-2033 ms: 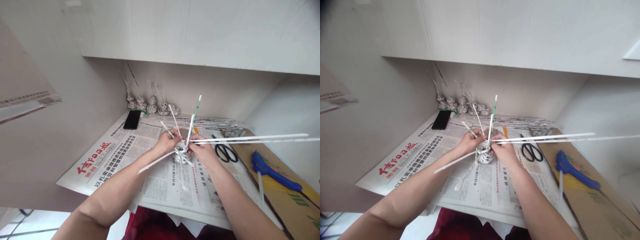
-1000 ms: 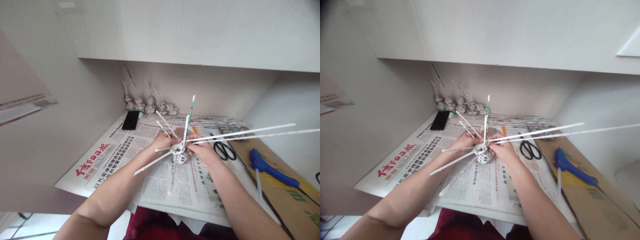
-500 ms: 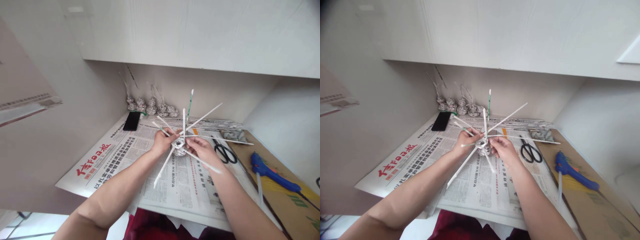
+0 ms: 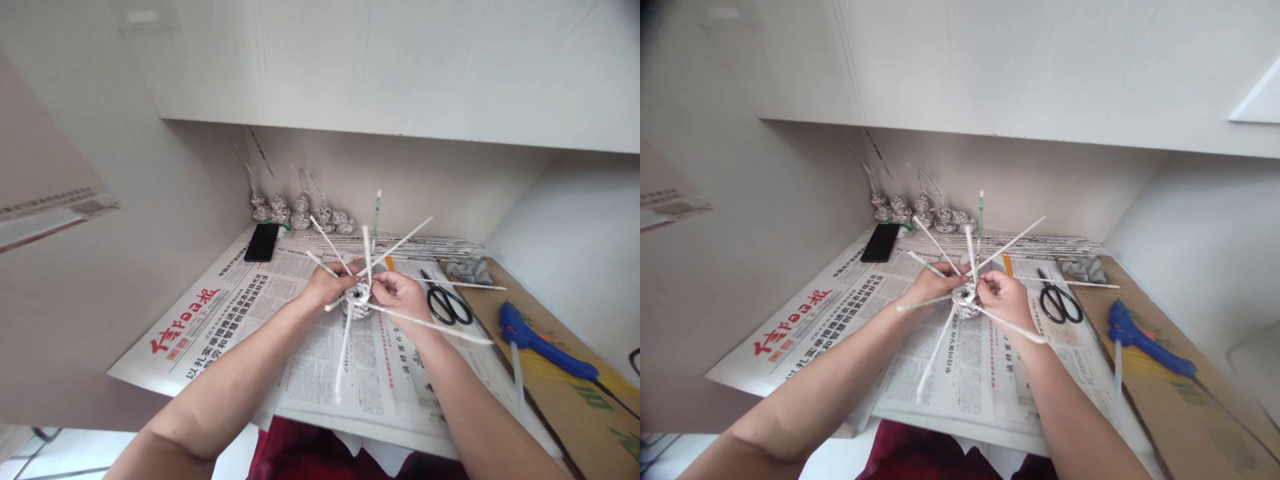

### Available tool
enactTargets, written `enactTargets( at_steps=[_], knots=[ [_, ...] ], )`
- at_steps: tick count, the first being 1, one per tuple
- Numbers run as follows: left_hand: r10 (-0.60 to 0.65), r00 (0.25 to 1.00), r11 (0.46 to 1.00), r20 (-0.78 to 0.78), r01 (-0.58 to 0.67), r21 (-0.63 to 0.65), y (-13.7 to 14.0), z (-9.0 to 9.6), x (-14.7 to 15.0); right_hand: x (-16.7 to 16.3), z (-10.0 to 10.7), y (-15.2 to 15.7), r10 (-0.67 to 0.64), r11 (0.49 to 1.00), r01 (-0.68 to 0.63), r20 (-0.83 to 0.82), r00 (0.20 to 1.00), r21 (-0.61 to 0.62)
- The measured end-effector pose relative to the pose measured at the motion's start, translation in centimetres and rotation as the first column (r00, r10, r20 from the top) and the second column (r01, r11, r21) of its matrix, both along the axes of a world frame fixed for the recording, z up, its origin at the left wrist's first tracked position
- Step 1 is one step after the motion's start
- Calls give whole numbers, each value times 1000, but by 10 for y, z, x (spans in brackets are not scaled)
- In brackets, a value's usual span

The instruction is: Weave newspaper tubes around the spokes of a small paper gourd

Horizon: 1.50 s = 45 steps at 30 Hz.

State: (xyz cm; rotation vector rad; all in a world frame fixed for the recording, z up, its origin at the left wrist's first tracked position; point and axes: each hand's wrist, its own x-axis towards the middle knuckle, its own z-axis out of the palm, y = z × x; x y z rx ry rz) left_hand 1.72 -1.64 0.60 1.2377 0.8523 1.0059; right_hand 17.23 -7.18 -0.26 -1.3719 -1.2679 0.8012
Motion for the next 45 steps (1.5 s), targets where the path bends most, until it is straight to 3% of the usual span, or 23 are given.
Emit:
enactTargets(
  at_steps=[8, 15, 21, 31, 35, 39, 42, 45],
  knots=[
    [5, 998, 996, -68, 1, 92, -5, 7, -2, 1, -4, 5, 10, 998, -20, -189, 982, -54],
    [50, 999, 980, 13, -51, 193, 2, -13, 5, -9, 5, 4, -90, 993, 50, -387, 918, -110],
    [26, 996, 950, -87, 3, 313, 2, -10, 3, -13, 6, 3, -134, 987, 89, -393, 910, -131],
    [100, 965, 933, -243, -7, 360, 0, -1, -2, -12, 13, -1, -38, 988, -31, -437, 899, -150],
    [-7, 982, 956, -187, 62, 288, 5, -2, -7, -16, 8, 0, -73, 991, 13, -463, 883, -132],
    [-167, 986, 984, 3, 167, 62, 12, 1, -13, -19, 5, 0, -65, 994, 13, -478, 876, -111],
    [-187, 982, 979, 26, 189, -77, 13, 5, -13, -19, 5, -1, -68, 994, 19, -460, 886, -110],
    [-155, 988, 984, 5, 155, -90, 10, 6, -10, -20, 7, -1, -54, 994, 2, -451, 891, -114]
  ],
)
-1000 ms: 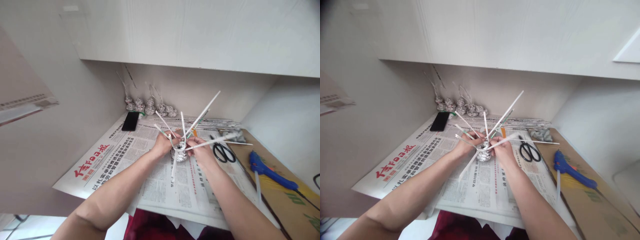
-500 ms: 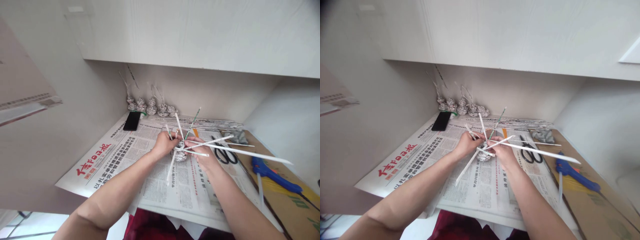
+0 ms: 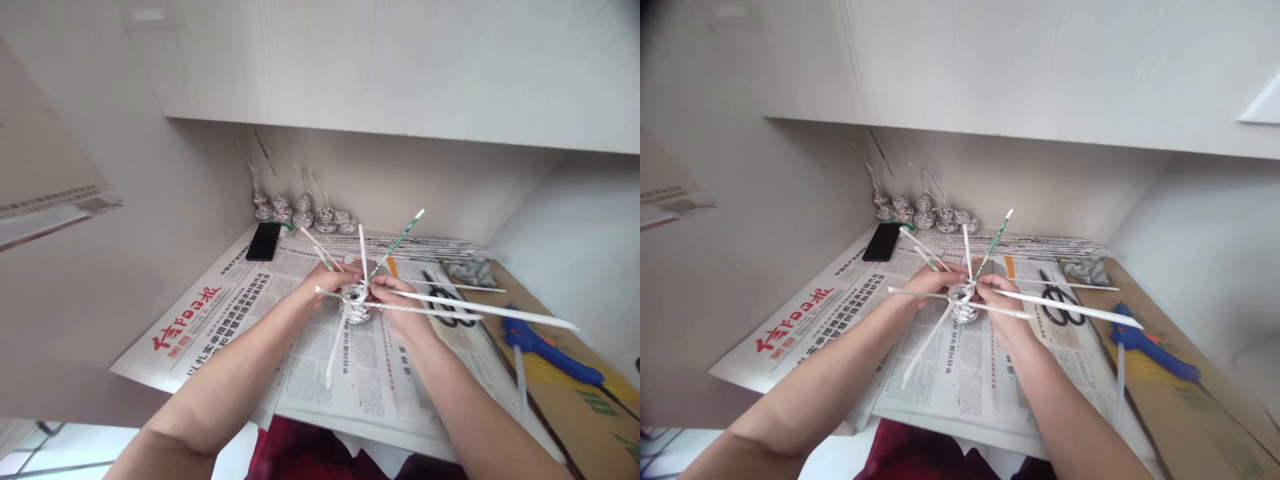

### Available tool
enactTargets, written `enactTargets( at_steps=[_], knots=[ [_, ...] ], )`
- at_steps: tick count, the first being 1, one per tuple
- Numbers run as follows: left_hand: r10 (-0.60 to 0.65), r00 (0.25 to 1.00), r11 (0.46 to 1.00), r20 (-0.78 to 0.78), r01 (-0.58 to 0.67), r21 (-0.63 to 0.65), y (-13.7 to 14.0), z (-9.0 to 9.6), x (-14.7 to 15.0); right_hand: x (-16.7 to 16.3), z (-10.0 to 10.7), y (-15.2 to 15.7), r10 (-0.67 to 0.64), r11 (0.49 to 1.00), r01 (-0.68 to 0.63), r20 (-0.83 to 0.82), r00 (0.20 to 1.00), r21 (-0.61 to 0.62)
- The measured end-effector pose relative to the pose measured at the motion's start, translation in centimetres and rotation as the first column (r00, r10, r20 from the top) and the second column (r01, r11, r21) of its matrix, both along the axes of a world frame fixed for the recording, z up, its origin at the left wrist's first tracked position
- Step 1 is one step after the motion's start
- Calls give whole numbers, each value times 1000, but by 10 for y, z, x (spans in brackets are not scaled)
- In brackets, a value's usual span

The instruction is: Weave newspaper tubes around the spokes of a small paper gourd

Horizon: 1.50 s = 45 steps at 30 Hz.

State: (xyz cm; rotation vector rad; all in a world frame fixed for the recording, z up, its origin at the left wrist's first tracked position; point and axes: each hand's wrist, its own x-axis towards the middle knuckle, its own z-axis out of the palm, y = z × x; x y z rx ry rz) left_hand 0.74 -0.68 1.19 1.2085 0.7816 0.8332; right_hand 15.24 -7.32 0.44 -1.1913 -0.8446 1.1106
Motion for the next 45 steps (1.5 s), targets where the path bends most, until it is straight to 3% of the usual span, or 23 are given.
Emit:
enactTargets(
  at_steps=[4, 12, 19, 27, 36, 41, 45],
  knots=[
    [89, 995, 984, 49, -95, 149, -4, -3, 4, -1, 1, -1, 14, 1000, -14, 11, 1000, 17],
    [96, 995, 960, -42, -81, 267, -5, -4, 5, 0, 3, -4, 45, 997, -49, 54, 998, 66],
    [124, 992, 974, 34, -129, 186, -5, -7, 7, 2, 2, -4, 60, 993, -76, 165, 984, 91],
    [119, 989, 989, 84, -126, 83, -6, -4, 5, 0, 5, -9, 106, 992, -118, 182, 977, 54],
    [24, 1000, 989, 6, -24, 147, -2, 1, -3, 0, -4, -7, 72, 993, -96, 294, 953, 68],
    [72, 995, 973, -63, -56, 224, -2, 0, -4, 4, 4, -8, 27, 1000, -28, 314, 949, -2],
    [53, 992, 964, -112, -21, 267, 0, -1, -6, 5, 10, -11, -67, 995, 28, 427, 902, 98]
  ],
)
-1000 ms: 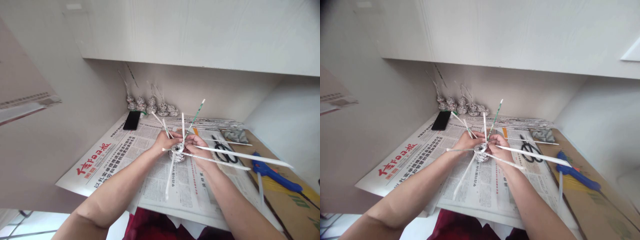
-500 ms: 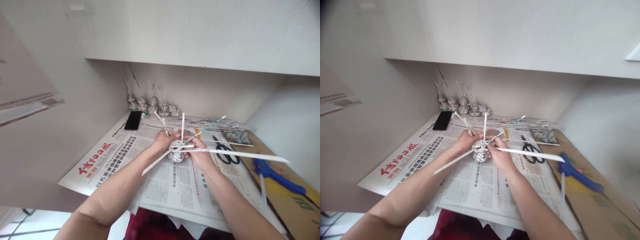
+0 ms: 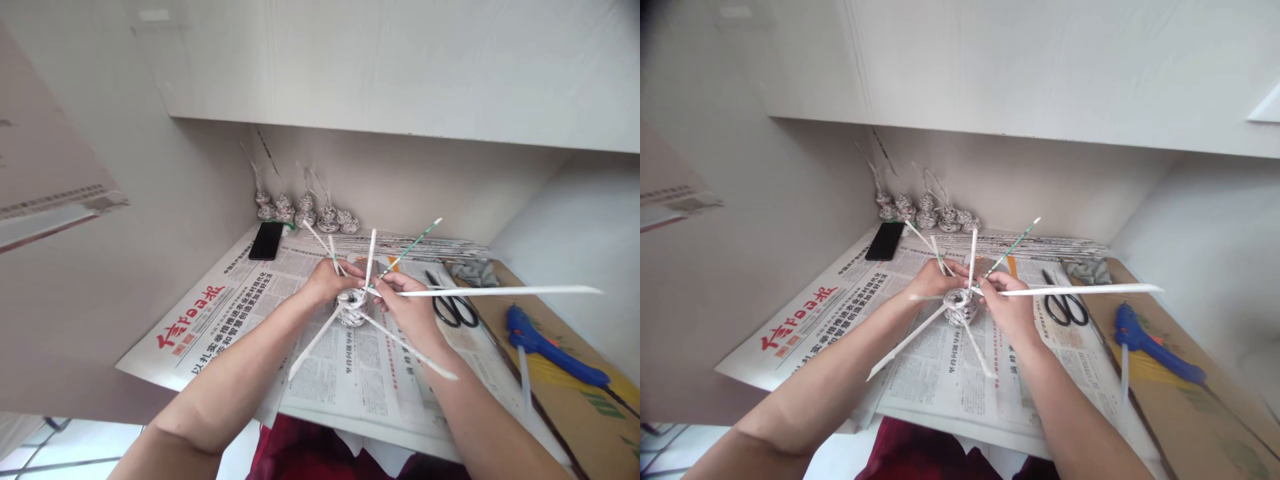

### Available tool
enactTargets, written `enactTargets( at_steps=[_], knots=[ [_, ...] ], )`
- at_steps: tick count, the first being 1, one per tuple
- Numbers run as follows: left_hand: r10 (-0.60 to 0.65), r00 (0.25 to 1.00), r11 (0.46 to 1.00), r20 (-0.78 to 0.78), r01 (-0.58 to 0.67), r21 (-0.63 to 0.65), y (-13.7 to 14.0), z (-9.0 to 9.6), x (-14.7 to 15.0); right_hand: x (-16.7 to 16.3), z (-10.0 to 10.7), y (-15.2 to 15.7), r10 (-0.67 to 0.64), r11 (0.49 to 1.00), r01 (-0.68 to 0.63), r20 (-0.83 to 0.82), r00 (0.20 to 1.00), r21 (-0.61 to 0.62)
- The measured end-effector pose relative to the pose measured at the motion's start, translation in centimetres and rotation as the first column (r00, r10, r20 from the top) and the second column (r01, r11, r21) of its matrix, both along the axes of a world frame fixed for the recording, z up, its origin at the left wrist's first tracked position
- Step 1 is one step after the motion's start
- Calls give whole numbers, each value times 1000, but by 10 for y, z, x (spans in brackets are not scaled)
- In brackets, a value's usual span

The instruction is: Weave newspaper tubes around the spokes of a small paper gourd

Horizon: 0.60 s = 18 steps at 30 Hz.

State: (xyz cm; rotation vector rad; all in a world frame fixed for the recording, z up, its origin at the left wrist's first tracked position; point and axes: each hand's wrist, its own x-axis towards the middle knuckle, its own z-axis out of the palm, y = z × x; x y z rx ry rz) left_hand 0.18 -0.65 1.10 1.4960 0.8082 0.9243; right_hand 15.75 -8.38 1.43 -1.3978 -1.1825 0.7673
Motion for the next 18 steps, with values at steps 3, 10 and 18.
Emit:
enactTargets(
  at_steps=[3, 10, 18],
  knots=[
    [-55, 998, 998, -42, 56, 20, -1, 4, -3, 1, -2, 2, 8, 999, -8, 6, 1000, 41],
    [-99, 993, 995, -65, 97, -34, -9, 9, -2, 1, -14, 9, -117, 984, 106, 66, 991, 146],
    [-148, 988, 986, -36, 145, -87, -9, -1, 6, -7, -12, 0, -97, 955, 59, 116, 988, 289]
  ],
)
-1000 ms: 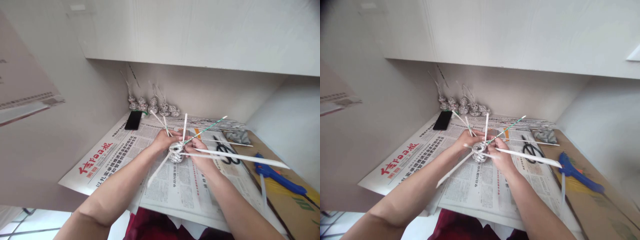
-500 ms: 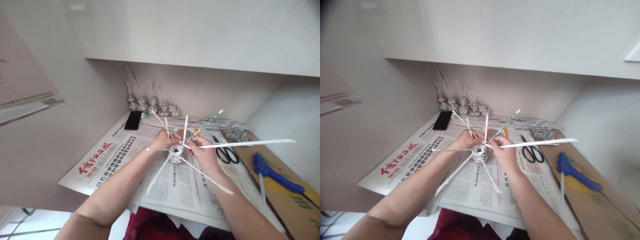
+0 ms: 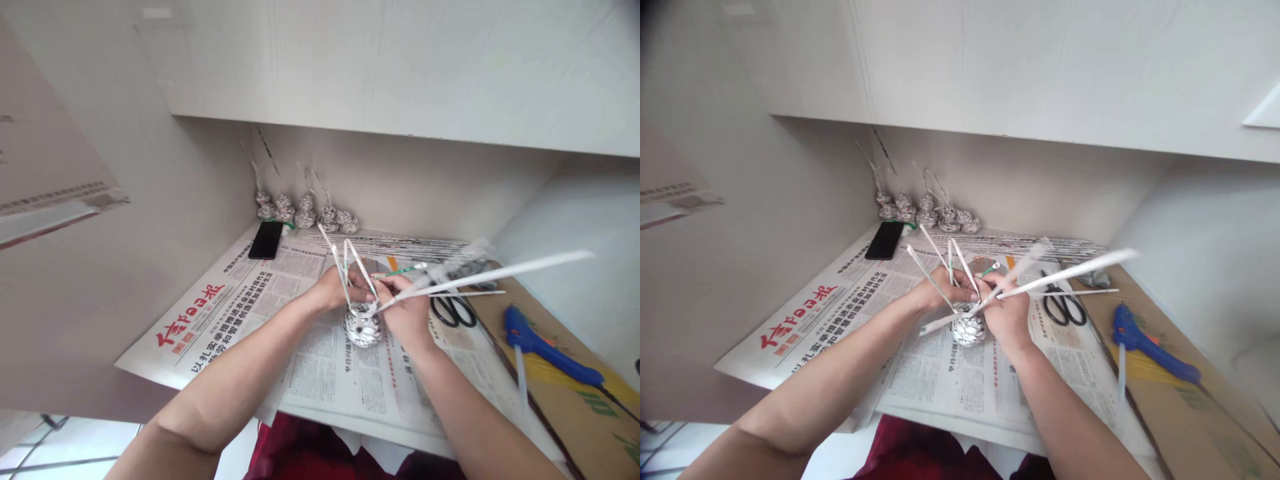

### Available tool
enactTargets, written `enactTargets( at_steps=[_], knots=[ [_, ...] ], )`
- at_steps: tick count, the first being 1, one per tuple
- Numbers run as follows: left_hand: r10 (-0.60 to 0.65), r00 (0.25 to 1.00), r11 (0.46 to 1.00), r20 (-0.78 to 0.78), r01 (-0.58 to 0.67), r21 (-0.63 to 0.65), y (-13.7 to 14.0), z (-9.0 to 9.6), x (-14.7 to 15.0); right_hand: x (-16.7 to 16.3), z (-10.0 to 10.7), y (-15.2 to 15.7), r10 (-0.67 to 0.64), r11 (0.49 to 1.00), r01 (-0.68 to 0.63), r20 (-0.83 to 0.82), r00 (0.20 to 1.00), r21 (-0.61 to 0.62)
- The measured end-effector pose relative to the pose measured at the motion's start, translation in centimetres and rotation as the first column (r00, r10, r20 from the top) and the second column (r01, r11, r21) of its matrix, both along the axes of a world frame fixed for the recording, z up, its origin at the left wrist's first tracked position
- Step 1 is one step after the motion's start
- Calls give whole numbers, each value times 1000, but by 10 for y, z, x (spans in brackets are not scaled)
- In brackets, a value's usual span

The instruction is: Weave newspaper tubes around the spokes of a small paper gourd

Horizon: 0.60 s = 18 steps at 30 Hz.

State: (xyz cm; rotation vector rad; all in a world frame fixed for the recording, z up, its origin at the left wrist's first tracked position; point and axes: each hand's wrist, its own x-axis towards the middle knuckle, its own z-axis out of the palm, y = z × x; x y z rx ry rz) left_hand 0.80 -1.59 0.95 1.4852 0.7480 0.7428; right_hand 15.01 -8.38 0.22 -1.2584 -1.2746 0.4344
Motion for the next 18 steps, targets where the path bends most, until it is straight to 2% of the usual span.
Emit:
enactTargets(
  at_steps=[4, 8, 10, 13, 15, 18],
  knots=[
    [20, 999, 1000, 39, -20, 9, -4, 2, 3, -1, 3, 0, 28, 1000, -28, -14, 1000, 13],
    [138, 990, 989, 21, -139, 48, -6, 8, 1, 2, 8, 1, -10, 1000, 9, -50, 999, -21],
    [189, 981, 976, 32, -192, 103, -4, 10, 0, 5, 9, 1, -32, 998, 32, 7, 999, -57],
    [243, 969, 950, 41, -246, 192, 0, 9, -3, 9, 4, 4, 84, 983, -71, 69, 994, -169],
    [247, 968, 941, 45, -250, 228, 2, 7, -3, 9, -1, 7, 174, 964, -173, -13, 985, -201],
    [235, 972, 936, 19, -232, 264, 2, 4, -1, 8, -7, 10, 188, 962, -221, -202, 961, -159]
  ],
)
